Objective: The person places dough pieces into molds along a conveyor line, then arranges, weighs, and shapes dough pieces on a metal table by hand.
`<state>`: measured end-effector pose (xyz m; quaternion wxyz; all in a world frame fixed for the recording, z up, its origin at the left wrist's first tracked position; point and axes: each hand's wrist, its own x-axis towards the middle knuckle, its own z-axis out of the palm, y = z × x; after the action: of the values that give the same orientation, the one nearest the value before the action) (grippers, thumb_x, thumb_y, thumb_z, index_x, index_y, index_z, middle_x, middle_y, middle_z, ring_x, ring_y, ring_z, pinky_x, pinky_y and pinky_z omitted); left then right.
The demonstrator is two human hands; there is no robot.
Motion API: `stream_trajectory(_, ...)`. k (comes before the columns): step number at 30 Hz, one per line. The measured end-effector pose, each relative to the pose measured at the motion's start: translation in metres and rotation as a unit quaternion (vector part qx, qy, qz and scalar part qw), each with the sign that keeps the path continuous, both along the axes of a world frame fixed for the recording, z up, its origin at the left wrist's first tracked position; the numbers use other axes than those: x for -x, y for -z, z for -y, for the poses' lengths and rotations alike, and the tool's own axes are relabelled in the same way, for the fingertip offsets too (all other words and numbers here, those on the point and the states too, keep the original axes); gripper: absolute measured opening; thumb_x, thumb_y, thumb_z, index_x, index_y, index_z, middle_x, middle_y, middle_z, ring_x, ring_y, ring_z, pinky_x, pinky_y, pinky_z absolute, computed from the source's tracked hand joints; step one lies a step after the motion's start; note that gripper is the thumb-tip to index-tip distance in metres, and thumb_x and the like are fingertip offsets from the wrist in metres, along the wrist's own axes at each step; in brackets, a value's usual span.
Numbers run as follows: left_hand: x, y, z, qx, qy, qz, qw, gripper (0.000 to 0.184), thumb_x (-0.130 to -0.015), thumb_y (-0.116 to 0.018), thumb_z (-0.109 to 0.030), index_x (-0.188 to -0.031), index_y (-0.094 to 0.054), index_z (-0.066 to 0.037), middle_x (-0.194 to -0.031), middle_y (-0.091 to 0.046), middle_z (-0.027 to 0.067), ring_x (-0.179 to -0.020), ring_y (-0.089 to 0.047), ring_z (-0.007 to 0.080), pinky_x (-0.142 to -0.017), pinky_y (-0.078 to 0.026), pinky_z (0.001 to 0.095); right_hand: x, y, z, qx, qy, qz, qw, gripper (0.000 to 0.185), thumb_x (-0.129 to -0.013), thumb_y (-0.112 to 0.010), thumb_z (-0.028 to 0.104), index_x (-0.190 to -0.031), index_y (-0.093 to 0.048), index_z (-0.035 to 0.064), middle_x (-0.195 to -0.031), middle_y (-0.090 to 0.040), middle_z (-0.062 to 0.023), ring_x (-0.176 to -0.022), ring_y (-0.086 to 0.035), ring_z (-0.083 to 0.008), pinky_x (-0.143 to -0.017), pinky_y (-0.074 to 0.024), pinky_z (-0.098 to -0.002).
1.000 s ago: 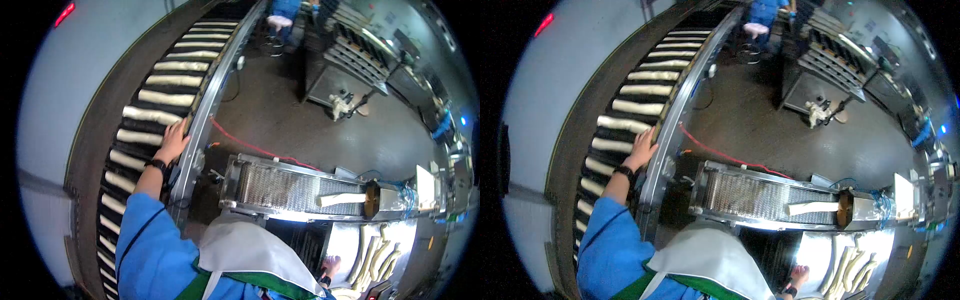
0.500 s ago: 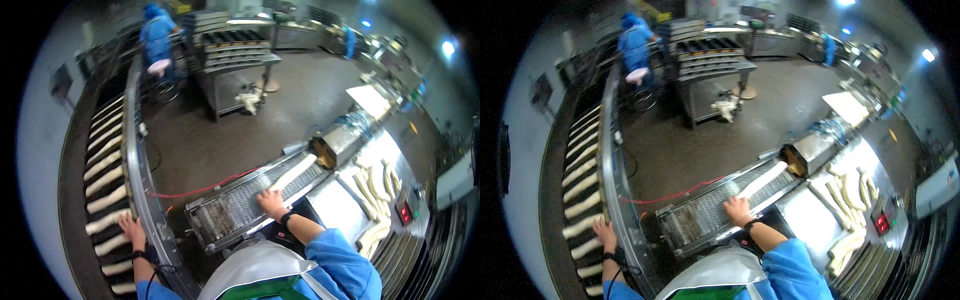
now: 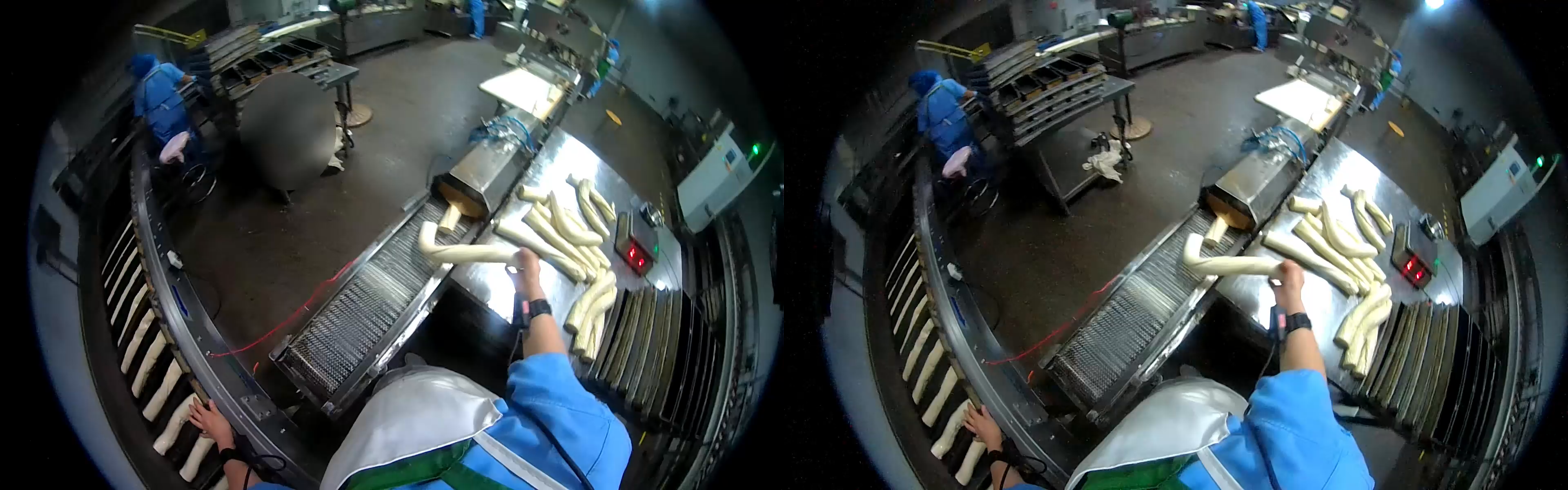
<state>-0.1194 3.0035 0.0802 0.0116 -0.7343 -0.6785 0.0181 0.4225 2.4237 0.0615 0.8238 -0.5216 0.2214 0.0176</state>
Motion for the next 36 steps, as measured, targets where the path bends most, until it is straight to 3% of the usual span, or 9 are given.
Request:
stream_trajectory(4,0.014,0.017,-0.021,-0.030,0.050,-0.058,0.997,0.052,-0.095,-0.035,-0.045,-0.138,-0.031,-0.016,-0.143,-0.027,0.0111,-0.132,-0.019,0.0355,-0.104,-0.020,0.0536,0.013,-0.005,0.066,0.471,0.076,0.002,0.879,0.035,-0.070,-0.060,0.025,-0.096,-0.065,0.0034,-0.093,-0.066,-0.0176,-0.088,-0.060,-0.0286,-0.078,-0.0451,-0.0362)
stream_trajectory(8,0.017,0.018,-0.028,-0.051,0.064,-0.083,0.993,0.055,-0.095,-0.033,-0.047,-0.137,-0.033,-0.011,-0.139,-0.034,0.0147,-0.130,-0.025,0.0338,-0.107,-0.016,0.0484,-0.048,-0.057,0.049,0.663,-0.145,0.038,0.734,0.036,-0.072,-0.058,0.033,-0.081,-0.065,-0.0015,-0.080,-0.063,-0.0205,-0.075,-0.061,-0.0345,-0.065,-0.0458,-0.0424)
stream_trajectory(12,0.013,0.025,-0.035,-0.056,0.096,-0.097,0.989,0.058,-0.094,-0.031,-0.048,-0.137,-0.033,-0.008,-0.138,-0.036,0.0147,-0.129,-0.028,0.0315,-0.108,-0.017,0.0476,-0.137,-0.131,-0.022,0.749,-0.183,0.150,0.619,0.034,-0.068,-0.054,0.027,-0.087,-0.067,0.0022,-0.091,-0.064,-0.0207,-0.089,-0.062,-0.0338,-0.084,-0.0472,-0.0402)
stream_trajectory(20,0.019,0.023,-0.022,-0.107,0.132,-0.007,0.985,0.054,-0.094,-0.039,-0.042,-0.131,-0.040,-0.004,-0.129,-0.045,0.0185,-0.120,-0.037,0.0357,-0.104,-0.024,0.0464,-0.085,-0.152,-0.234,0.446,-0.316,0.425,0.722,0.030,-0.072,-0.056,0.018,-0.096,-0.063,0.0021,-0.092,-0.064,-0.0197,-0.087,-0.061,-0.0339,-0.077,-0.0481,-0.0411)
stream_trajectory(23,0.033,0.037,-0.034,-0.152,0.176,-0.003,0.973,0.049,-0.093,-0.044,-0.037,-0.127,-0.045,-0.002,-0.124,-0.048,0.0192,-0.115,-0.042,0.0372,-0.100,-0.028,0.0465,0.018,-0.048,-0.253,0.449,-0.423,0.590,0.521,0.051,-0.068,-0.068,0.016,-0.114,-0.052,0.0037,-0.109,-0.053,-0.0182,-0.103,-0.051,-0.0329,-0.088,-0.0428,-0.0420)
stream_trajectory(26,0.006,0.011,-0.003,-0.162,0.220,0.030,0.962,0.038,-0.089,-0.052,-0.030,-0.114,-0.056,-0.002,-0.116,-0.053,0.0194,-0.111,-0.044,0.0348,-0.096,-0.032,0.0433,0.071,-0.023,-0.237,0.553,-0.588,0.482,0.340,0.063,-0.066,-0.069,0.011,-0.124,-0.046,0.0073,-0.125,-0.044,-0.0168,-0.122,-0.037,-0.0358,-0.100,-0.0327,-0.0461)
stream_trajectory(27,-0.021,-0.030,0.025,-0.058,0.074,0.148,0.984,0.036,-0.087,-0.054,-0.030,-0.110,-0.057,-0.003,-0.113,-0.053,0.0186,-0.109,-0.044,0.0344,-0.094,-0.033,0.0440,0.073,-0.007,-0.233,0.597,-0.571,0.476,0.301,0.065,-0.064,-0.071,0.010,-0.124,-0.047,0.0086,-0.122,-0.046,-0.0175,-0.120,-0.038,-0.0373,-0.100,-0.0326,-0.0478)
stream_trajectory(31,-0.006,0.009,0.004,-0.205,0.127,0.081,0.967,0.041,-0.086,-0.055,-0.034,-0.112,-0.054,-0.002,-0.116,-0.051,0.0197,-0.112,-0.042,0.0367,-0.099,-0.032,0.0456,0.028,0.015,-0.210,0.626,-0.558,0.427,0.337,0.052,-0.064,-0.073,0.015,-0.112,-0.054,0.0059,-0.115,-0.052,-0.0192,-0.107,-0.048,-0.0371,-0.095,-0.0378,-0.0460)
stream_trajectory(36,-0.020,-0.010,0.021,-0.062,0.019,0.109,0.992,0.045,-0.092,-0.046,-0.037,-0.129,-0.043,-0.011,-0.137,-0.032,0.0104,-0.132,-0.020,0.0293,-0.098,-0.022,0.0639,0.018,0.028,-0.183,0.624,-0.524,0.476,0.329,0.051,-0.069,-0.064,0.005,-0.116,-0.045,0.0038,-0.122,-0.045,-0.0194,-0.117,-0.039,-0.0383,-0.097,-0.0362,-0.0454)
